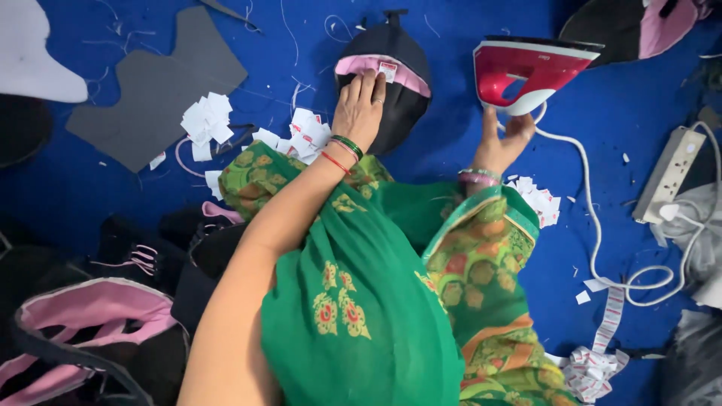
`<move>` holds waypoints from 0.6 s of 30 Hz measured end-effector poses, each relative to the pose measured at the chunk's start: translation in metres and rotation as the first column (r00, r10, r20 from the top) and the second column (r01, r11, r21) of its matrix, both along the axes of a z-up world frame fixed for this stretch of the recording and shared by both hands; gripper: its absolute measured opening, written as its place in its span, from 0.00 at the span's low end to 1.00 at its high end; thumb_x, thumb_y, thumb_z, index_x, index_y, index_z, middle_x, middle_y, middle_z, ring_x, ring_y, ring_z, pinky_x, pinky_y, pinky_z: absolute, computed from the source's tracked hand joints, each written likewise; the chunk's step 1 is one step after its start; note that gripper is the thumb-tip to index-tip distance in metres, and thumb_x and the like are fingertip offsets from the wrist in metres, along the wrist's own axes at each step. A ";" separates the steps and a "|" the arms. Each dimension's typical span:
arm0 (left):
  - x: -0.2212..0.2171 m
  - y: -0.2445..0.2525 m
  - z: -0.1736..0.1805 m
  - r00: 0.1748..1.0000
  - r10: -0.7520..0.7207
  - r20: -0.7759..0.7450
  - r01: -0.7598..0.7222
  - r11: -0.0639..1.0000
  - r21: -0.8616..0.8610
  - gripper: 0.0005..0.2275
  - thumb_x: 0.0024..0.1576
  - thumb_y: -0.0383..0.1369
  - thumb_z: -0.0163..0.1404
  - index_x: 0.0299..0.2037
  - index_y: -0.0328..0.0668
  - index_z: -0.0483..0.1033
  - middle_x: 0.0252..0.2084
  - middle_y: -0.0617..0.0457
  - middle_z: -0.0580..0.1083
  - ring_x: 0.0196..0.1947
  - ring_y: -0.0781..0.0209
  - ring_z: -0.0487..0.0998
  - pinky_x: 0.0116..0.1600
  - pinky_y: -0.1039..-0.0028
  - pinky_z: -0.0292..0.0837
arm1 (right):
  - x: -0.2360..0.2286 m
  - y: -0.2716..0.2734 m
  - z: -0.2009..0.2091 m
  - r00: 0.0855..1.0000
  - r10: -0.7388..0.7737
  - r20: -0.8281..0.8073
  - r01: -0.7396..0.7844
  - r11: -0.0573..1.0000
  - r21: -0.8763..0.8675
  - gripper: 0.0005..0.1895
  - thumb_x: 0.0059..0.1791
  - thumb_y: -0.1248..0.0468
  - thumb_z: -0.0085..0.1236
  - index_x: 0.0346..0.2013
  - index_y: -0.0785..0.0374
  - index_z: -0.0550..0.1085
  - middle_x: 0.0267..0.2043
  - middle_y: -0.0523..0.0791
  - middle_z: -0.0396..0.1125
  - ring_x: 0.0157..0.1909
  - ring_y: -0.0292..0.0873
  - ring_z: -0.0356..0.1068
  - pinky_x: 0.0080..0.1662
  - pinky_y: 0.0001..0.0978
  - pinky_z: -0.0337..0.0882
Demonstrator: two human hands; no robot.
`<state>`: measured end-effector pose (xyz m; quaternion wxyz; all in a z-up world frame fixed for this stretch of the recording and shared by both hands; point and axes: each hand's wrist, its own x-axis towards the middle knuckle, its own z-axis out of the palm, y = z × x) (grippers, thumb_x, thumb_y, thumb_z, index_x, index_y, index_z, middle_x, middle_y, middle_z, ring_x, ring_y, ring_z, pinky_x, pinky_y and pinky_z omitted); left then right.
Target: The person irons the inside of a black cap with pink lining using a red iron. They repeatedly pick up the cap, place a small white paper inside, and press it with the iron before setting the cap aside.
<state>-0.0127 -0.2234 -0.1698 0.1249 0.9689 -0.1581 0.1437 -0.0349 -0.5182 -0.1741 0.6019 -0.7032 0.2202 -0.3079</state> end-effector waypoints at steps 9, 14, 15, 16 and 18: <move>-0.010 -0.004 0.003 0.998 0.058 -0.003 -0.058 0.997 -0.046 0.21 0.60 0.30 0.45 0.64 0.33 0.70 0.62 0.44 0.67 0.60 0.49 0.68 0.61 0.63 0.65 | 0.048 -0.021 0.096 0.905 0.394 -0.163 -0.426 0.811 -0.400 0.29 0.49 0.66 0.69 0.57 0.66 0.61 0.51 0.51 0.70 0.53 0.44 0.75 0.55 0.35 0.77; -0.006 -0.002 0.003 0.998 0.060 -0.004 -0.061 0.996 -0.058 0.20 0.59 0.30 0.45 0.62 0.33 0.72 0.61 0.45 0.67 0.59 0.50 0.68 0.59 0.64 0.66 | 0.059 -0.002 0.174 0.774 0.429 -0.466 -0.633 0.512 -0.580 0.22 0.55 0.57 0.72 0.49 0.66 0.67 0.42 0.55 0.74 0.45 0.48 0.78 0.47 0.40 0.77; -0.004 -0.003 0.002 0.998 0.064 -0.004 -0.064 0.996 -0.062 0.20 0.59 0.30 0.45 0.62 0.33 0.72 0.61 0.45 0.67 0.59 0.50 0.68 0.59 0.64 0.66 | 0.053 0.011 0.190 0.773 0.430 -0.467 -0.635 0.508 -0.582 0.22 0.55 0.57 0.72 0.49 0.66 0.67 0.42 0.55 0.74 0.45 0.48 0.78 0.47 0.40 0.77; -0.004 -0.003 0.000 0.998 0.063 0.003 -0.062 0.995 -0.076 0.20 0.59 0.30 0.46 0.61 0.33 0.72 0.61 0.45 0.67 0.59 0.50 0.68 0.59 0.64 0.66 | 0.046 0.024 0.205 0.695 0.466 -0.548 -0.713 0.344 -0.611 0.24 0.55 0.56 0.70 0.56 0.65 0.68 0.42 0.56 0.73 0.44 0.55 0.76 0.46 0.45 0.76; -0.004 -0.002 -0.001 0.998 0.064 0.009 -0.063 0.994 -0.090 0.20 0.59 0.30 0.46 0.61 0.33 0.72 0.61 0.45 0.68 0.59 0.50 0.68 0.59 0.64 0.66 | 0.033 0.052 0.220 0.608 0.482 -0.631 -0.771 0.168 -0.615 0.28 0.55 0.55 0.67 0.64 0.64 0.69 0.42 0.58 0.72 0.44 0.61 0.74 0.44 0.50 0.74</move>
